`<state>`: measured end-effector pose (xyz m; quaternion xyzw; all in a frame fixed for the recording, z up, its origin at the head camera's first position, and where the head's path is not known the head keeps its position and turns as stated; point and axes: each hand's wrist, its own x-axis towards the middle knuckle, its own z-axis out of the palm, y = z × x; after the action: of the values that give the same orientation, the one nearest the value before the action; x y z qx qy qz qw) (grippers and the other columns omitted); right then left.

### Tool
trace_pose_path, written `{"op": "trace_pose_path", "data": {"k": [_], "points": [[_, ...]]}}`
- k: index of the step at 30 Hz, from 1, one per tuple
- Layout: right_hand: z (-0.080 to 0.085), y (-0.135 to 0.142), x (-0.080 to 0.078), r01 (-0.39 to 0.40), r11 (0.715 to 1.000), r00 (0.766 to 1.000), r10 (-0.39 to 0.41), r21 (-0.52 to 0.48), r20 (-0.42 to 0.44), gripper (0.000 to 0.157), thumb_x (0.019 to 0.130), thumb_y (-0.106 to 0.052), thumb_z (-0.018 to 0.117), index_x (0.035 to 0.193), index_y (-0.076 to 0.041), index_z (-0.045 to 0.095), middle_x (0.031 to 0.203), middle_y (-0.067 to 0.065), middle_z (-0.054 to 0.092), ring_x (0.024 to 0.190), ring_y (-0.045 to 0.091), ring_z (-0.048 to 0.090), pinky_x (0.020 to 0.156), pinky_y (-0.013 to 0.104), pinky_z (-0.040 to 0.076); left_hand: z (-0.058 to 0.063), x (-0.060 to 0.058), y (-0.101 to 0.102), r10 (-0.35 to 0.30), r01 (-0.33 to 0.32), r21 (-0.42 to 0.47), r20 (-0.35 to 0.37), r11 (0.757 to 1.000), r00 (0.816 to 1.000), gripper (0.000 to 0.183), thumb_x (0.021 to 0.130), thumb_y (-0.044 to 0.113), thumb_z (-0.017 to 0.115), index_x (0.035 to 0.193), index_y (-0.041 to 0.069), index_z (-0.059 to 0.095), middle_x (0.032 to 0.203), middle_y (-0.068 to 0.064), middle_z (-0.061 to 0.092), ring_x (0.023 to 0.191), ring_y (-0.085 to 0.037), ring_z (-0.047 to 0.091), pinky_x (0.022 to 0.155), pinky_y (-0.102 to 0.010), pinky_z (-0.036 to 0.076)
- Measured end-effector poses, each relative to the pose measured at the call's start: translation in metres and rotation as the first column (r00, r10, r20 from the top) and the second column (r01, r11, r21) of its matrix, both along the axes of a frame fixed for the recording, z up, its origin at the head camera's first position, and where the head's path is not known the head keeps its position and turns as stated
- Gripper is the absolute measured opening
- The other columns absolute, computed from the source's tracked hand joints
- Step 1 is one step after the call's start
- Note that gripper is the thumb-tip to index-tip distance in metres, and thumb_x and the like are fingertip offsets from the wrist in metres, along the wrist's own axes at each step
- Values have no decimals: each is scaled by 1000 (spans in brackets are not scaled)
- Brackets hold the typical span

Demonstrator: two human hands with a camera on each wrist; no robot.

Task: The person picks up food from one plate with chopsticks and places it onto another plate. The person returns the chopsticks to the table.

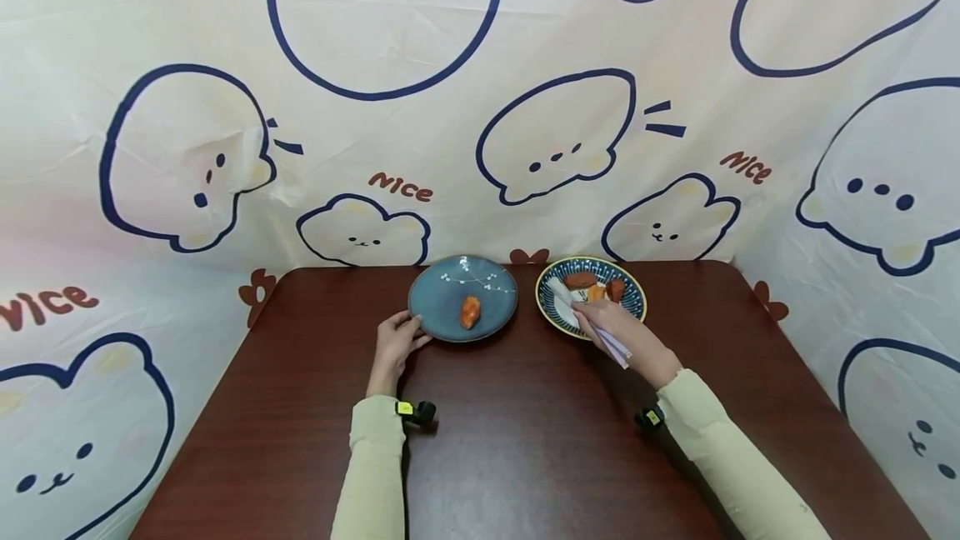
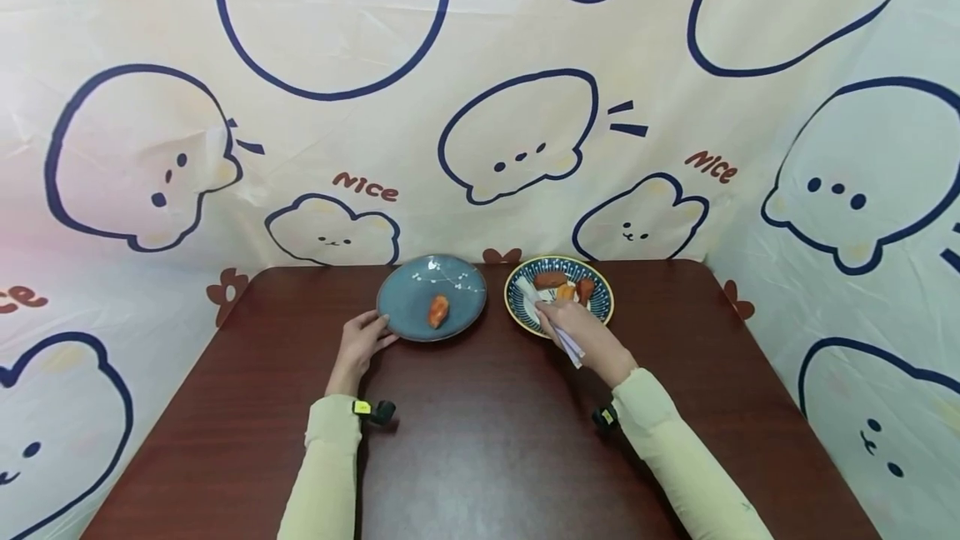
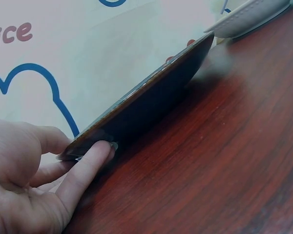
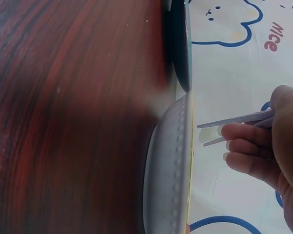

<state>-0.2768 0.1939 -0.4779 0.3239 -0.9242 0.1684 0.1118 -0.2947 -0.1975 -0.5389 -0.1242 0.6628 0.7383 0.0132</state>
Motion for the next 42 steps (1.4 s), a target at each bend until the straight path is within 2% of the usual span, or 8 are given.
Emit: {"op": "trace_pose_path", "data": {"k": [5, 10, 17, 21, 22, 26, 29, 42], "points": [[0, -2, 3, -13, 1000, 1000, 13, -16, -23, 28, 103, -10, 56, 121, 5, 70, 101, 16, 74, 78, 22, 66, 75, 39, 64, -1, 0, 0, -1, 1, -1, -1, 1000, 1000, 47, 106, 8, 53, 148, -8, 44, 128, -29, 56, 84, -11, 68, 73, -22, 63], [2, -6, 4, -5, 1000, 1000, 5, -9, -25, 28, 101, -10, 58, 123, 4, 70, 106, 17, 74, 80, 23, 68, 80, 41, 65, -2, 1, -1, 1, -1, -5, -3, 1000, 1000, 46, 106, 9, 54, 148, -7, 45, 127, -28, 57, 84, -10, 68, 74, -21, 62], [6, -9, 6, 26, 1000, 1000, -26, 3, -9, 33, 104, -15, 54, 128, 3, 68, 110, 18, 73, 85, 25, 66, 83, 42, 64, -2, 0, -2, 5, -5, -7, -11, 1000, 1000, 46, 106, 8, 54, 147, -9, 44, 130, -31, 56, 86, -13, 69, 74, -22, 63], [6, -9, 7, 27, 999, 1000, -28, -16, -7, 34, 104, -16, 55, 130, 2, 67, 113, 18, 72, 87, 25, 66, 84, 42, 63, -2, -1, -2, -2, 2, -4, -9, 1000, 1000, 47, 106, 10, 54, 148, -9, 44, 133, -33, 56, 89, -16, 69, 75, -22, 63], [7, -9, 8, 29, 999, 1000, -29, -22, 2, 35, 104, -17, 54, 131, 1, 67, 114, 18, 72, 89, 26, 66, 85, 43, 63, 1, 0, -2, -9, 9, -1, -5, 1000, 1000, 48, 106, 10, 54, 148, -10, 43, 133, -34, 55, 91, -18, 70, 76, -23, 63], [10, -10, 9, 12, 999, 1000, -12, -37, 1, 35, 104, -18, 55, 133, 0, 66, 119, 17, 71, 93, 26, 67, 89, 42, 63, 1, 1, -1, -9, 9, 1, -6, 1000, 1000, 47, 106, 9, 54, 149, -8, 44, 133, -32, 56, 90, -16, 70, 76, -23, 63], [11, -12, 9, -18, 999, 999, 17, -33, -28, 34, 103, -15, 57, 133, 0, 65, 117, 16, 72, 91, 25, 66, 87, 41, 63, -3, 0, -1, 0, -1, -9, -13, 1000, 1000, 46, 106, 10, 54, 148, -7, 45, 131, -30, 57, 85, -11, 68, 75, -22, 63], [13, -31, 6, -75, 995, 990, 66, -67, -126, 30, 99, -9, 61, 126, 3, 69, 106, 16, 73, 85, 24, 67, 80, 40, 64, -1, 1, 0, 6, -6, -20, -8, 1000, 1000, 46, 106, 9, 54, 148, -8, 44, 127, -28, 57, 83, -10, 68, 73, -22, 63]]}}
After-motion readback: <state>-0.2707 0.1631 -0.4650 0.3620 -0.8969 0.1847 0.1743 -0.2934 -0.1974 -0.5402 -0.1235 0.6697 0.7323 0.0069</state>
